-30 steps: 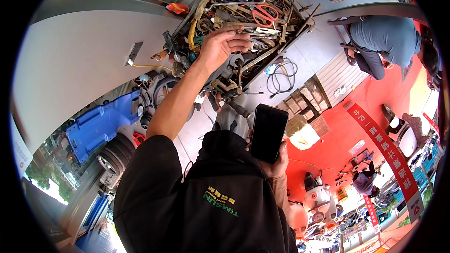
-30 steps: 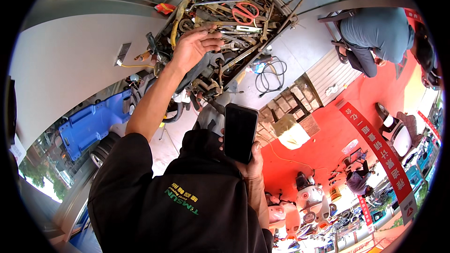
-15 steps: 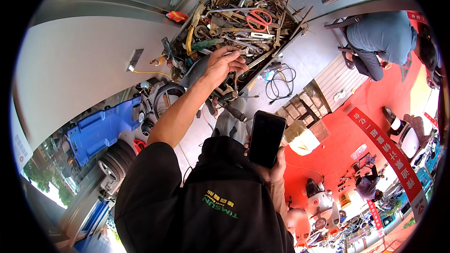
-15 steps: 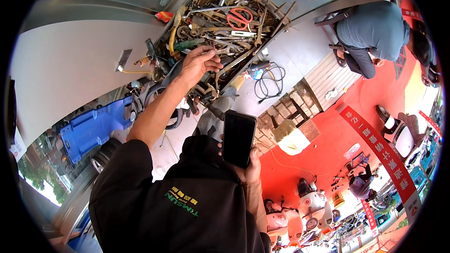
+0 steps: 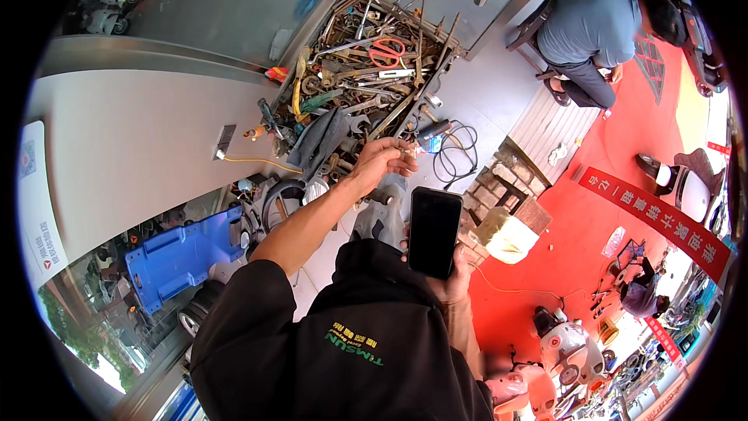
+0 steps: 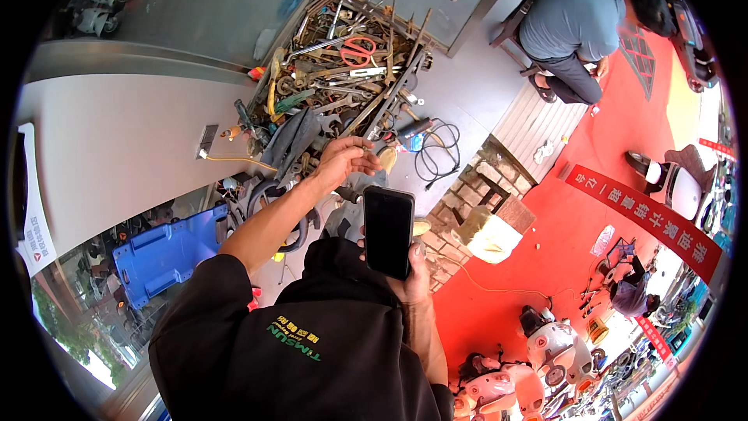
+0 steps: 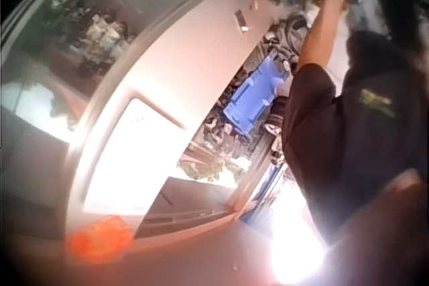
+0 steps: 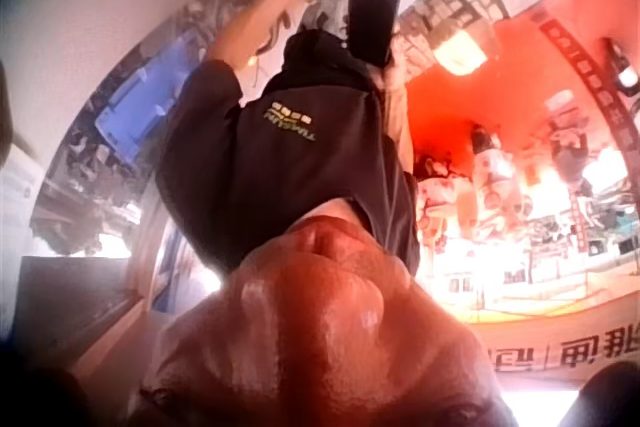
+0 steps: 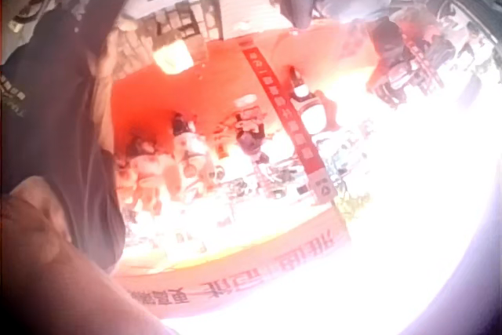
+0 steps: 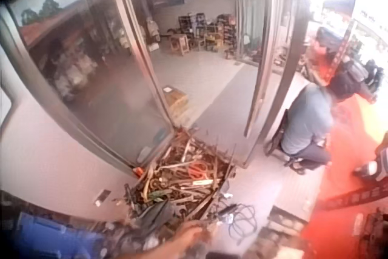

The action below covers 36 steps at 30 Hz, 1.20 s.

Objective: The person works on a scooter in a workshop, using a screwdriver to adjust components under the seat and a power drill to secure the seat. They also briefly handle a smartphone and search through a pile of tools before returning to the scooter.

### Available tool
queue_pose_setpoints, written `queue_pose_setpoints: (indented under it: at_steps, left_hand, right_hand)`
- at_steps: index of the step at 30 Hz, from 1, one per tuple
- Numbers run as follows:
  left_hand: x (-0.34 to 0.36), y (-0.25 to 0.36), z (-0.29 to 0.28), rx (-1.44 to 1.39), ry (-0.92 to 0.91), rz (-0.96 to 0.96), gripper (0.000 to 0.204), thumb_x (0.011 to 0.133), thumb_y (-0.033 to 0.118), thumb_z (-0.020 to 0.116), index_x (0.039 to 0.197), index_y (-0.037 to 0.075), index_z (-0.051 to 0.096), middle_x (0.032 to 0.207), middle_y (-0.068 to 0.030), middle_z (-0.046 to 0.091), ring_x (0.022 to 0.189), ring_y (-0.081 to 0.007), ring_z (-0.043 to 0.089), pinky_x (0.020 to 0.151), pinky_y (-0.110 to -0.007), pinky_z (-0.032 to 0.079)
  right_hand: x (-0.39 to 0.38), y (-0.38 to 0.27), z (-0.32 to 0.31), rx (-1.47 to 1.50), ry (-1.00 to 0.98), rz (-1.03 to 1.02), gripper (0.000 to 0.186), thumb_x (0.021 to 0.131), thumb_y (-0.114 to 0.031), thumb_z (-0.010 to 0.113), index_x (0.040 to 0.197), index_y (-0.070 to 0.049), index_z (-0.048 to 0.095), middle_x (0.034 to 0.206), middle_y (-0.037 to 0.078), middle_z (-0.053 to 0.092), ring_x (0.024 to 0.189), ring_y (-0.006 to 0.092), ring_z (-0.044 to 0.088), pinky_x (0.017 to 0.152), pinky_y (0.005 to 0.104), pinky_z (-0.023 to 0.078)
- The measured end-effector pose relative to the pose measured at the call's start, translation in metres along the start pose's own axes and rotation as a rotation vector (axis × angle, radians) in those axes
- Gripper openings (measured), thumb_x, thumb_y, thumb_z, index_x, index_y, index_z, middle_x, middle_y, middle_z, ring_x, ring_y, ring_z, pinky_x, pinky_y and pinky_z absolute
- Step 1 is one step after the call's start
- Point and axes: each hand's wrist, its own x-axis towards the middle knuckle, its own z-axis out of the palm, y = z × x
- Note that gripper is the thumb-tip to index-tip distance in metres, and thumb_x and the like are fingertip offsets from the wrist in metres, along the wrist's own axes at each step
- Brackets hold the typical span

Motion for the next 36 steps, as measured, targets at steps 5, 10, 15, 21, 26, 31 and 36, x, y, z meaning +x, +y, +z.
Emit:
queue_pose_setpoints:
  at_steps: [5,10,15,21,26,31,36]
  left_hand:
    - [-0.014,-0.018,0.054,0.170,-0.060,-0.008,0.020,0.103,0.009,0.063,0.122,0.000,0.060,0.105,-0.0173,0.076,0.098,-0.0289,0.077,0.085,-0.039,0.062]
    - [-0.034,-0.064,0.079,0.191,-0.021,0.034,0.018,0.104,0.007,0.063,0.120,-0.001,0.060,0.101,-0.0175,0.074,0.084,-0.0267,0.075,0.077,-0.040,0.064]
    - [-0.067,-0.103,0.106,0.384,-0.029,0.009,0.018,0.107,0.012,0.060,0.119,-0.001,0.062,0.093,-0.0138,0.073,0.081,-0.0252,0.075,0.072,-0.037,0.063]
    - [-0.058,-0.132,0.129,0.560,-0.189,-0.020,0.025,0.109,0.020,0.060,0.123,-0.001,0.061,0.088,-0.0108,0.072,0.070,-0.0196,0.072,0.058,-0.032,0.057]
    - [-0.061,-0.168,0.204,0.785,-0.186,-0.041,0.029,0.110,0.020,0.059,0.127,-0.003,0.060,0.099,-0.0157,0.074,0.077,-0.0249,0.075,0.062,-0.033,0.062]
    - [-0.007,-0.195,0.204,1.070,-0.320,-0.078,0.031,0.105,0.009,0.061,0.130,-0.005,0.048,0.094,-0.0216,0.072,0.069,-0.0276,0.074,0.055,-0.036,0.062]
    - [0.042,-0.237,0.199,1.228,-0.357,-0.256,0.021,0.104,0.005,0.058,0.117,0.000,0.043,0.086,-0.0245,0.071,0.058,-0.0316,0.072,0.050,-0.040,0.062]
  right_hand:
    - [-0.045,-0.014,-0.032,0.079,-0.050,-0.120,0.093,0.096,-0.066,0.064,0.155,0.003,0.043,0.143,0.025,0.059,0.121,0.0356,0.066,0.100,0.0450,0.055]
    - [-0.117,-0.018,-0.087,0.097,-0.021,-0.199,0.085,0.097,-0.060,0.067,0.151,0.003,0.049,0.137,0.024,0.065,0.119,0.0322,0.069,0.096,0.0427,0.058]
    - [-0.194,-0.005,-0.125,0.202,0.033,-0.356,0.065,0.104,-0.050,0.064,0.144,0.000,0.056,0.118,0.021,0.074,0.098,0.0258,0.073,0.086,0.0406,0.060]
    - [-0.262,0.013,-0.157,0.249,-0.014,-0.579,0.066,0.104,-0.051,0.062,0.144,0.001,0.057,0.122,0.021,0.073,0.104,0.0257,0.072,0.089,0.0389,0.059]
    - [-0.302,0.034,-0.185,0.340,0.010,-0.723,0.068,0.103,-0.052,0.063,0.146,0.001,0.055,0.127,0.023,0.070,0.114,0.0287,0.071,0.091,0.0395,0.059]
    - [-0.328,0.049,-0.194,0.451,0.066,-0.932,0.074,0.100,-0.055,0.065,0.145,0.003,0.055,0.126,0.026,0.069,0.112,0.0312,0.071,0.090,0.0405,0.060]
    - [-0.352,0.064,-0.206,0.580,0.239,-1.085,0.074,0.098,-0.050,0.070,0.146,0.005,0.055,0.131,0.027,0.068,0.113,0.0385,0.072,0.092,0.0466,0.063]
